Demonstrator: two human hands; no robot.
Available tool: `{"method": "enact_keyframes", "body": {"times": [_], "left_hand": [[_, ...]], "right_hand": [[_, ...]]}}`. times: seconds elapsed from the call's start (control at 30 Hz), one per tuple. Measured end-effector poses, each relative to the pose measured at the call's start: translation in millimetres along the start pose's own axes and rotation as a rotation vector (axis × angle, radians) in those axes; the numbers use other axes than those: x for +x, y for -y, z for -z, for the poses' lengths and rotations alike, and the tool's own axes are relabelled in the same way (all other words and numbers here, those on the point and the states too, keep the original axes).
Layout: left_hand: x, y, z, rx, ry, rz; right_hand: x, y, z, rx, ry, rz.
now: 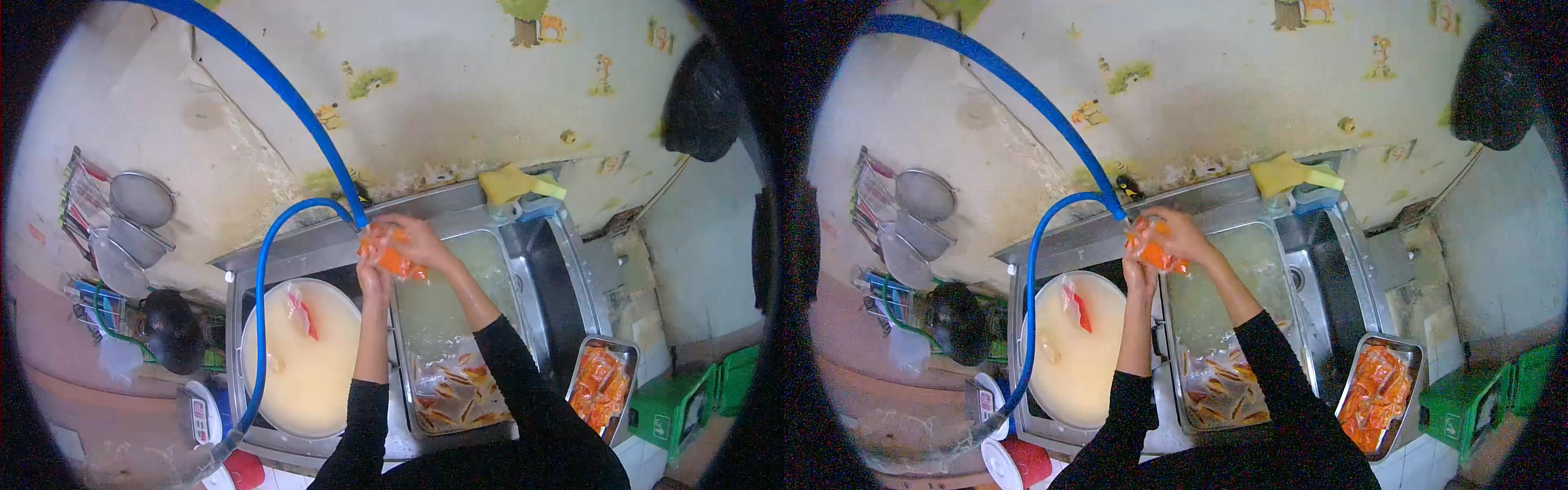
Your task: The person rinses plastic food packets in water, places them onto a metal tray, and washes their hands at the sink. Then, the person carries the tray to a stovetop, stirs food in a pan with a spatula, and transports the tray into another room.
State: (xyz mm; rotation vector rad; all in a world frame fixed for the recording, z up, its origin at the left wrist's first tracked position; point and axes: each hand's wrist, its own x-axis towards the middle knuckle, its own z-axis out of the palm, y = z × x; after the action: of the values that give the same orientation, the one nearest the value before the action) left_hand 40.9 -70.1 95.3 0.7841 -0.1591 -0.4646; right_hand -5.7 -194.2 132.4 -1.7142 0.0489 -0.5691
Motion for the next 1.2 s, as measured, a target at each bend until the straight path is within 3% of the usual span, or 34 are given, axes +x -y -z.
{"method": "enact_keyframes", "body": {"times": [0.07,0.13,0.2,0.4,0.47,0.57,0.67,0.73,0.8,0.87,0.9,0.93,1.0,1.07,1.2], "left_hand": [[3.5,4.2,2.8,0.007,0.03,0.052],[1.9,5.7,-5.3,-0.227,0.098,0.027],[0.2,2.7,-16.3,-0.232,0.119,-0.035],[-8.7,-4.8,-28.0,-0.012,0.159,-0.105],[-10.6,-5.8,-30.6,0.05,0.136,-0.098],[-8.9,-1.9,-20.7,-0.085,0.105,-0.051],[0.4,5.3,6.3,0.044,-0.013,-0.098],[-8.0,4.6,9.0,0.406,0.137,-0.181],[-12.9,12.4,14.0,0.385,0.102,-0.098],[-28.8,12.3,-5.4,0.141,0.04,-0.052],[-23.3,21.4,14.7,0.179,0.194,-0.067],[-22.9,22.3,14.5,0.224,0.181,-0.156],[-22.9,12.5,15.7,0.145,0.11,0.006],[-18.0,10.2,22.4,0.163,-0.061,0.04],[-11.4,6.9,0.8,0.365,-0.213,-0.166]], "right_hand": [[-6.2,-0.1,-10.6,-0.309,0.047,-0.018],[-7.1,-8.2,-13.4,-0.323,0.027,0.005],[-6.9,-11.4,-16.0,-0.332,0.012,0.027],[-14.5,-4.7,-18.2,-0.231,-0.087,-0.122],[-11.6,-33.9,-23.0,-0.259,-0.073,0.081],[-18.2,-31.1,-22.1,-0.196,-0.116,0.132],[-20.7,-12.1,-13.4,-0.197,-0.215,-0.073],[-17.3,-3.0,-11.6,-0.132,-0.22,-0.087],[-13.7,2.3,-16.7,-0.069,-0.231,-0.093],[-8.9,0.4,-24.3,0.2,-0.224,-0.031],[-7.9,-2.5,-29.2,0.169,-0.303,0.036],[-8.9,-1.4,-32.2,0.13,-0.386,0.1],[-15.3,2.8,-33.1,0.03,-0.485,0.066],[-17.8,0.9,-33.9,-0.202,-0.391,-0.079],[-24.5,7.5,-58.5,-0.314,-0.454,-0.321]]}}
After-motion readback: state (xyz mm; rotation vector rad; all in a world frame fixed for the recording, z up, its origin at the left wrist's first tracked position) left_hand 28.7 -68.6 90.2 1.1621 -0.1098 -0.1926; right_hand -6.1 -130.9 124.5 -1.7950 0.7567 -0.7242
